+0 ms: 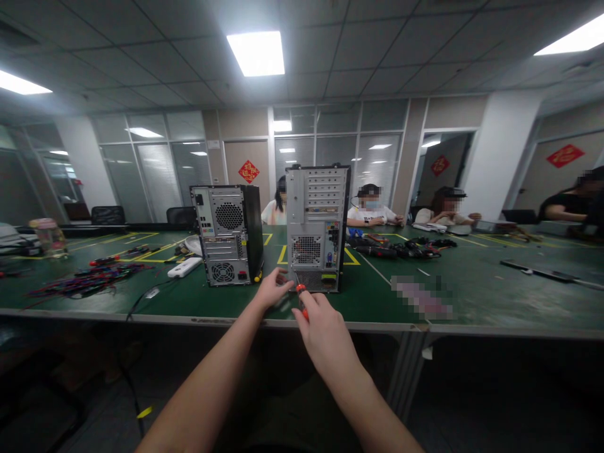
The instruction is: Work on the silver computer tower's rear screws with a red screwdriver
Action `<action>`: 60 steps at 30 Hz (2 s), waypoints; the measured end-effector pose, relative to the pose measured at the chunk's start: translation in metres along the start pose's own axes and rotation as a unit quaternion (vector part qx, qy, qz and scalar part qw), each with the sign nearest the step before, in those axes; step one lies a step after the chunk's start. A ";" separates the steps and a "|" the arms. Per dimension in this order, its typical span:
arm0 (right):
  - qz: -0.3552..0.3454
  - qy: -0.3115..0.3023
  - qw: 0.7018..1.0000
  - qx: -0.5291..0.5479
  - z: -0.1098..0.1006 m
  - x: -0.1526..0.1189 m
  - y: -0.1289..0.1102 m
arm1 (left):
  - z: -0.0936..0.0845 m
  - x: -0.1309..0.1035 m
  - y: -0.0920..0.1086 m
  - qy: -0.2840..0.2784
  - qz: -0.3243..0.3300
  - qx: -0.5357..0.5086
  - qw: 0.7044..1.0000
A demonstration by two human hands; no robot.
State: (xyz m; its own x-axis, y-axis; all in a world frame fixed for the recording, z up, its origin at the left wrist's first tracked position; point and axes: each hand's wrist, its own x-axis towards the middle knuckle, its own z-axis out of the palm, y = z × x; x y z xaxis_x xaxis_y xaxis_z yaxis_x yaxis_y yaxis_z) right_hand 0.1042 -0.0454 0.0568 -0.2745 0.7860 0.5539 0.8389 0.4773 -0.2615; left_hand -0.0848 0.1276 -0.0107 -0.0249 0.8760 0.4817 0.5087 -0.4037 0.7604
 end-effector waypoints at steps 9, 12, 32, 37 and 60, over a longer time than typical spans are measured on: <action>-0.067 0.015 0.997 -0.027 0.002 -0.001 -0.001 | 0.001 0.000 -0.002 0.005 0.008 0.000 1.000; 0.002 0.028 0.999 0.025 0.005 0.002 0.000 | 0.000 0.000 -0.001 0.000 0.005 -0.002 1.000; -0.082 0.044 0.995 -0.025 -0.002 -0.002 0.004 | 0.001 0.001 -0.005 0.000 0.008 0.000 1.000; -0.057 0.048 0.997 0.018 0.000 0.001 0.002 | 0.001 0.001 -0.004 0.001 0.004 0.004 1.000; -0.096 0.054 0.994 0.025 -0.001 -0.001 0.005 | 0.001 0.001 -0.004 -0.003 0.003 0.003 1.000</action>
State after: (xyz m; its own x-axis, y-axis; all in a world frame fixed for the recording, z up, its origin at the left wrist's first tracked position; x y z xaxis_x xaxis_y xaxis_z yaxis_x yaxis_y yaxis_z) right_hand 0.1088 -0.0442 0.0557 -0.3727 0.6341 0.6775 0.7513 0.6348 -0.1808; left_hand -0.0857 0.1301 -0.0135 -0.0167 0.8746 0.4846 0.5137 -0.4083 0.7546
